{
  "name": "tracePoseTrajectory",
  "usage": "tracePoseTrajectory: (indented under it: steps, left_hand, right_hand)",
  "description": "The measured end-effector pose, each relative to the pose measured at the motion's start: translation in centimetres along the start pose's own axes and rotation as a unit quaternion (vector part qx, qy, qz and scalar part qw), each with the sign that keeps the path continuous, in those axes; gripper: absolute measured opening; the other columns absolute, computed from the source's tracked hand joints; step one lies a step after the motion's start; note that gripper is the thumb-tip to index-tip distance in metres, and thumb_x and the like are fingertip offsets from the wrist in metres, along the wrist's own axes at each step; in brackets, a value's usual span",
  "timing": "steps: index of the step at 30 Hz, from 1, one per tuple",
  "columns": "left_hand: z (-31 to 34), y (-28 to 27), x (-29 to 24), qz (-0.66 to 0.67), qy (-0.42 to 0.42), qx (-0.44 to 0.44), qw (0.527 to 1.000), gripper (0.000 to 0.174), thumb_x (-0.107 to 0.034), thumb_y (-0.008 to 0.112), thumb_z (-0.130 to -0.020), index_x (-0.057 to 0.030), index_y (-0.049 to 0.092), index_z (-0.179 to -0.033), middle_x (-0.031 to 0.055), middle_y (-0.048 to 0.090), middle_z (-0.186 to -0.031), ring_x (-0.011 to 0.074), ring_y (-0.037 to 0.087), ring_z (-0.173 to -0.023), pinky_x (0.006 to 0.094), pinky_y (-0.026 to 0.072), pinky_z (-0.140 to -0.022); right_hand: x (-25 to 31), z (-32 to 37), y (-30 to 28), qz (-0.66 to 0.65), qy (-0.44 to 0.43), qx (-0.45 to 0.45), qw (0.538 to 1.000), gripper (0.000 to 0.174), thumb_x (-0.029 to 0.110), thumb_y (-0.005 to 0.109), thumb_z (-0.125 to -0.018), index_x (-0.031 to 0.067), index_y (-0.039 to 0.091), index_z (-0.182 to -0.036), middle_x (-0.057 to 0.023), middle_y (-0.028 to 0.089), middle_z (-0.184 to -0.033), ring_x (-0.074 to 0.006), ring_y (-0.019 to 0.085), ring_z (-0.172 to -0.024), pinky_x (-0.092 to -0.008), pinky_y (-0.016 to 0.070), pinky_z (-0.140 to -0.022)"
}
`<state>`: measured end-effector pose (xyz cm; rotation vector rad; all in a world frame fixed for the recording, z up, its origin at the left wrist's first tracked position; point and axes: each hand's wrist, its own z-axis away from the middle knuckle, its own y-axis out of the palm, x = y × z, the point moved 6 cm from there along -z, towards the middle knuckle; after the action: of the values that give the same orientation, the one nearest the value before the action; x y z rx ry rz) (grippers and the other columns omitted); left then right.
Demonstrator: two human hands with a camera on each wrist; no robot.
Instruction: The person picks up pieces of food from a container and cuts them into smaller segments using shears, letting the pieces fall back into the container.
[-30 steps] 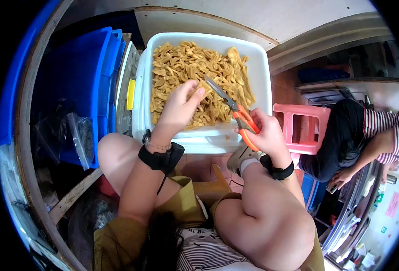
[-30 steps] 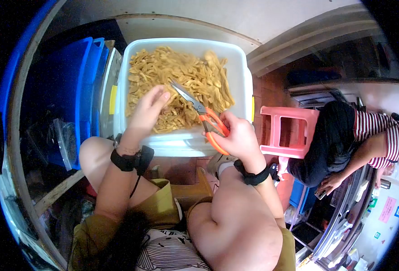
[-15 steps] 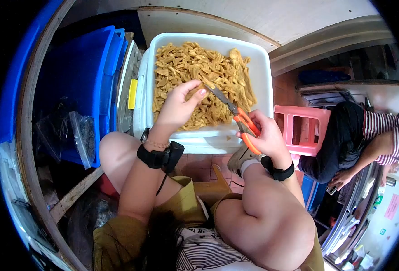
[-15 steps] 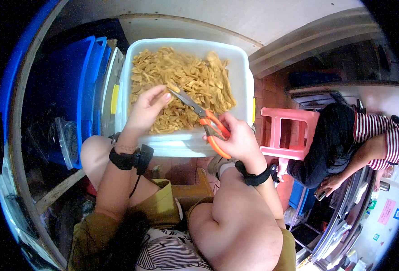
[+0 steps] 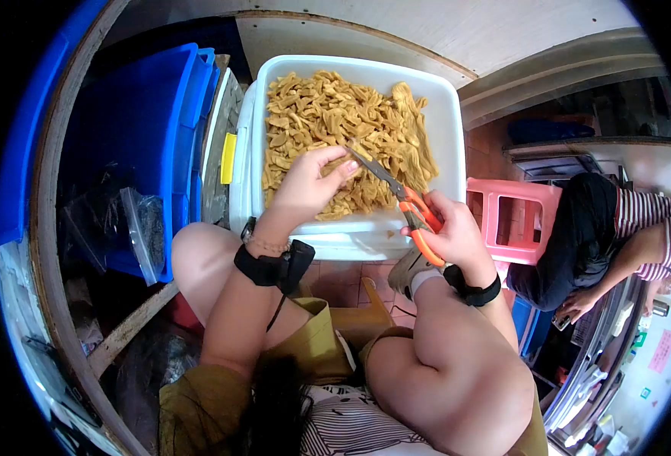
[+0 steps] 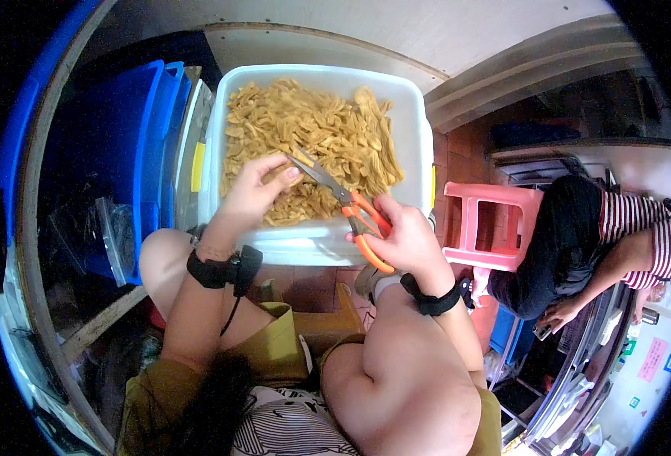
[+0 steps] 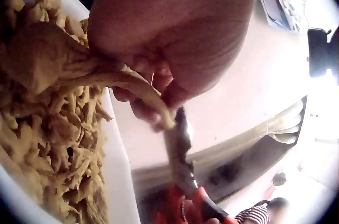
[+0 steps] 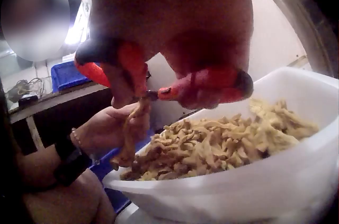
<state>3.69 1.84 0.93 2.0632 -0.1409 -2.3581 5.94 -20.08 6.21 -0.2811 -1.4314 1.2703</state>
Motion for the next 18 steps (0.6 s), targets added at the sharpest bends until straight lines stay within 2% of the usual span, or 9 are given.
tracePoseTrajectory:
  steps: [2,3,5,8,12,14,18]
  left_hand:
    - [-0.3,-0.9,0.8,-0.066,0.009,-0.031,0.997,0.030,-0.019,0.063,-0.093,0.0067,0.062,-0.108,0.0118,0.066,-0.090,0.0145,0.059,-0.080,0.0296,0.0484,-0.076]
    - [-0.3,-1.0,1.0,-0.066,0.009,-0.031,0.997,0.030,-0.019,0.063,-0.093,0.0067,0.062,-0.108,0.0118,0.066,-0.090,0.0145,0.059,-0.080,0.0296,0.0484,-0.076]
    - [-0.3,-1.4,0.9,-0.116,0.014,-0.063,0.991,0.035,-0.023,0.065,-0.091,0.0079,0.061,-0.108,0.0169,0.065,-0.093,0.0215,0.061,-0.084,0.0323,0.0474,-0.079]
    - [-0.3,-1.1,0.2,-0.119,0.029,-0.060,0.991,0.035,-0.023,0.065,-0.091,0.0071,0.062,-0.108,0.0187,0.064,-0.093,0.0248,0.060,-0.084,0.0333,0.0467,-0.077]
    - [-0.3,-0.7,0.2,-0.148,0.021,-0.033,0.988,0.032,-0.022,0.065,-0.091,0.0049,0.063,-0.108,0.0162,0.063,-0.087,0.0229,0.059,-0.079,0.0332,0.0459,-0.073]
    - [0.0,0.7,0.1,-0.071,-0.002,0.031,0.997,0.024,-0.016,0.062,-0.093,0.0043,0.064,-0.105,0.0060,0.061,-0.085,0.0113,0.054,-0.075,0.0273,0.0454,-0.070]
    - [-0.2,0.3,0.6,-0.138,0.041,0.027,0.989,0.023,-0.014,0.062,-0.093,0.0040,0.065,-0.106,0.0067,0.062,-0.085,0.0116,0.054,-0.075,0.0274,0.0457,-0.071]
  right_hand:
    - [-0.3,0.1,0.0,-0.020,-0.010,-0.015,1.000,0.044,0.027,0.086,-0.067,-0.0022,0.054,-0.079,-0.0076,0.045,-0.058,-0.0114,0.039,-0.055,-0.0288,0.0370,-0.050]
    - [-0.5,0.2,0.1,-0.020,-0.010,-0.015,1.000,0.044,0.027,0.086,-0.067,-0.0022,0.054,-0.079,-0.0076,0.045,-0.058,-0.0114,0.039,-0.055,-0.0288,0.0370,-0.050]
    - [-0.6,0.3,0.0,-0.019,-0.029,-0.027,0.999,0.044,0.026,0.086,-0.067,-0.0020,0.054,-0.076,-0.0066,0.043,-0.055,-0.0095,0.037,-0.054,-0.0281,0.0354,-0.047]
    - [-0.3,0.3,-0.3,0.009,-0.005,-0.013,1.000,0.044,0.027,0.086,-0.068,-0.0015,0.054,-0.076,-0.0065,0.042,-0.055,-0.0094,0.037,-0.054,-0.0283,0.0363,-0.048]
    - [0.2,0.4,-0.2,0.001,0.007,-0.006,1.000,0.045,0.032,0.085,-0.068,-0.0012,0.055,-0.077,-0.0090,0.044,-0.055,-0.0134,0.041,-0.051,-0.0305,0.0381,-0.048]
    - [0.7,0.2,-0.3,0.024,-0.035,-0.021,0.999,0.048,0.037,0.083,-0.068,-0.0010,0.055,-0.079,-0.0122,0.046,-0.054,-0.0216,0.044,-0.048,-0.0335,0.0395,-0.049]
    - [0.2,0.2,-0.2,0.025,-0.032,-0.017,0.999,0.049,0.039,0.082,-0.068,-0.0005,0.056,-0.080,-0.0145,0.048,-0.055,-0.0279,0.046,-0.049,-0.0356,0.0405,-0.050]
